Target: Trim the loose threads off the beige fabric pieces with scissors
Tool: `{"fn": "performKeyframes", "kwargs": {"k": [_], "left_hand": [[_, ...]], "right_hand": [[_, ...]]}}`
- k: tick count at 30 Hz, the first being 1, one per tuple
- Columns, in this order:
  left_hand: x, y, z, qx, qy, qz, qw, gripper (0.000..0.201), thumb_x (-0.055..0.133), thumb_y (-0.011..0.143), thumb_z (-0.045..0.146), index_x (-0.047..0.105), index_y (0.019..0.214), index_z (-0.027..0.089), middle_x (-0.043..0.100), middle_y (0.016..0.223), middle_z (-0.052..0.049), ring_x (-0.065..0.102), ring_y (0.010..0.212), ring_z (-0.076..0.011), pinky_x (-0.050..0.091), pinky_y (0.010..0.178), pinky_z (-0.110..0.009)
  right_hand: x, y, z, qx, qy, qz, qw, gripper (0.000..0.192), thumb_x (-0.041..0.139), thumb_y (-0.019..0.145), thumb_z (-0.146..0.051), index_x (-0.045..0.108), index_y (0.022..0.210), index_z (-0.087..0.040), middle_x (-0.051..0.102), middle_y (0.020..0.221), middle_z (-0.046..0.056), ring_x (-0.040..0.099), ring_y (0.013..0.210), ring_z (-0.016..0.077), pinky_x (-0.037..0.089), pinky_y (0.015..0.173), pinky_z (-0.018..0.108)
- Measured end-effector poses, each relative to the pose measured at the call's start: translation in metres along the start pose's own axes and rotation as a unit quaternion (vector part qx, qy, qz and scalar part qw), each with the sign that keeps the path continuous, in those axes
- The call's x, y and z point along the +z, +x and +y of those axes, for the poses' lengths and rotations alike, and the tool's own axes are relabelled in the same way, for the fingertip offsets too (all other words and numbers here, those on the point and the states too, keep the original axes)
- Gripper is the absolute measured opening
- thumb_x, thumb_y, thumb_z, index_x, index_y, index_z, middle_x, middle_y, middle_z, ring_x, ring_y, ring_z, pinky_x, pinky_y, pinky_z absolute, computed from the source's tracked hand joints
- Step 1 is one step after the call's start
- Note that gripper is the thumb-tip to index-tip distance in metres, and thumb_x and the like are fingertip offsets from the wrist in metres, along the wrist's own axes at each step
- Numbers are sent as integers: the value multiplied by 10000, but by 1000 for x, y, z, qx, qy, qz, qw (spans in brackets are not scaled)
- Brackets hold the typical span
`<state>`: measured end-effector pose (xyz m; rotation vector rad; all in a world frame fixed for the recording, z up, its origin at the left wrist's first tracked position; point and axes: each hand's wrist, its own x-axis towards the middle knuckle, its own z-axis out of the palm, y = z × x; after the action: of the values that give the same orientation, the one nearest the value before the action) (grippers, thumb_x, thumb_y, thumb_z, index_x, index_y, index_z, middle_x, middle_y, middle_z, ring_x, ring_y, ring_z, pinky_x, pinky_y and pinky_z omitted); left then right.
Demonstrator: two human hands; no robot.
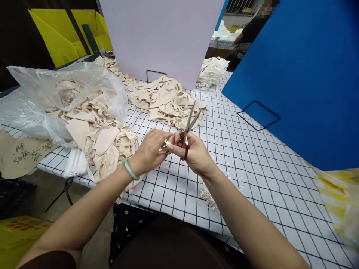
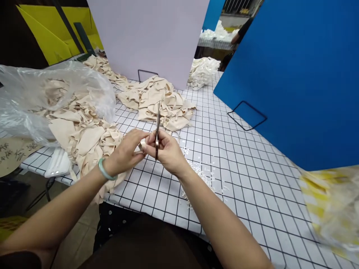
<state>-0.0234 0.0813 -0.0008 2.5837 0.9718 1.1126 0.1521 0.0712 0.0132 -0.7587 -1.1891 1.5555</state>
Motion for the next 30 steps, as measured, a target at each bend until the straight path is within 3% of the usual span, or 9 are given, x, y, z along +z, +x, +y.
{"fn": "performKeyframes", "kwargs": {"k": [3, 6, 10, 13, 18, 21, 24, 27, 30], "left_hand": [[-11, 17, 3, -71, -86, -87, 990, 106, 534, 838, 107, 595, 889, 176, 608, 733, 0, 556, 674, -146, 473, 648, -266], [-15, 26, 17, -185, -188, -72, 962, 159, 523, 911, 210, 562, 761, 177, 531, 616, 33, 482, 565, -109, 388, 538, -218], [-8, 49, 43, -316, -413, 33, 853, 275, 460, 992, 294, 586, 787, 159, 560, 625, 9, 506, 517, -94, 425, 507, -209], [-11, 63, 57, -344, -515, 55, 783, 237, 470, 1002, 293, 635, 898, 157, 616, 673, -5, 553, 515, -96, 463, 501, -209], [-32, 27, 54, -311, -475, 110, 816, 191, 575, 956, 262, 725, 883, 167, 658, 811, -32, 610, 697, -122, 532, 638, -224], [-35, -16, 46, -371, -484, 166, 775, 203, 604, 939, 300, 734, 871, 159, 632, 767, -36, 573, 673, -122, 513, 612, -216], [-28, -45, 46, -415, -514, 189, 727, 236, 604, 940, 326, 734, 870, 142, 623, 781, -45, 551, 662, -118, 496, 585, -213], [-22, -52, 53, -412, -536, 182, 714, 256, 569, 960, 331, 732, 878, 152, 635, 849, -57, 563, 699, -133, 514, 624, -244], [-31, -51, 58, -362, -541, 163, 741, 303, 533, 974, 367, 727, 832, 184, 627, 835, -60, 572, 738, -165, 523, 671, -287]], "right_hand": [[0, -14, 9, -18, 58, 78, 995, 343, 867, 680, -224, 534, 760, -219, 554, 759, -66, 559, 693, 94, 500, 718, 266], [0, -23, 28, -12, 110, 142, 984, 347, 869, 686, -263, 540, 794, -229, 608, 802, -61, 616, 744, 116, 520, 790, 302], [13, -33, 49, 16, 103, 136, 985, 373, 871, 684, -343, 615, 939, -249, 691, 953, -15, 653, 883, 164, 528, 872, 349], [18, -40, 58, 20, 68, 130, 989, 415, 873, 668, -356, 659, 1008, -252, 714, 964, 9, 659, 889, 194, 541, 860, 369], [-7, -53, 64, 47, 19, 199, 979, 326, 838, 706, -415, 621, 873, -237, 658, 791, -11, 620, 721, 169, 541, 712, 327], [-18, -65, 64, 95, -47, 196, 975, 359, 823, 705, -444, 617, 907, -229, 665, 841, 16, 644, 791, 198, 556, 742, 353], [-10, -72, 60, 67, -143, 210, 965, 394, 788, 755, -417, 630, 1076, -251, 672, 1126, 71, 630, 1055, 238, 529, 940, 419], [11, -69, 56, 24, -165, 118, 979, 403, 813, 735, -341, 640, 1094, -283, 630, 1253, 66, 619, 1109, 242, 530, 968, 422], [23, -60, 58, 20, -145, 49, 988, 233, 793, 722, -294, 663, 909, -249, 678, 1061, 56, 661, 945, 229, 572, 834, 387]]}}
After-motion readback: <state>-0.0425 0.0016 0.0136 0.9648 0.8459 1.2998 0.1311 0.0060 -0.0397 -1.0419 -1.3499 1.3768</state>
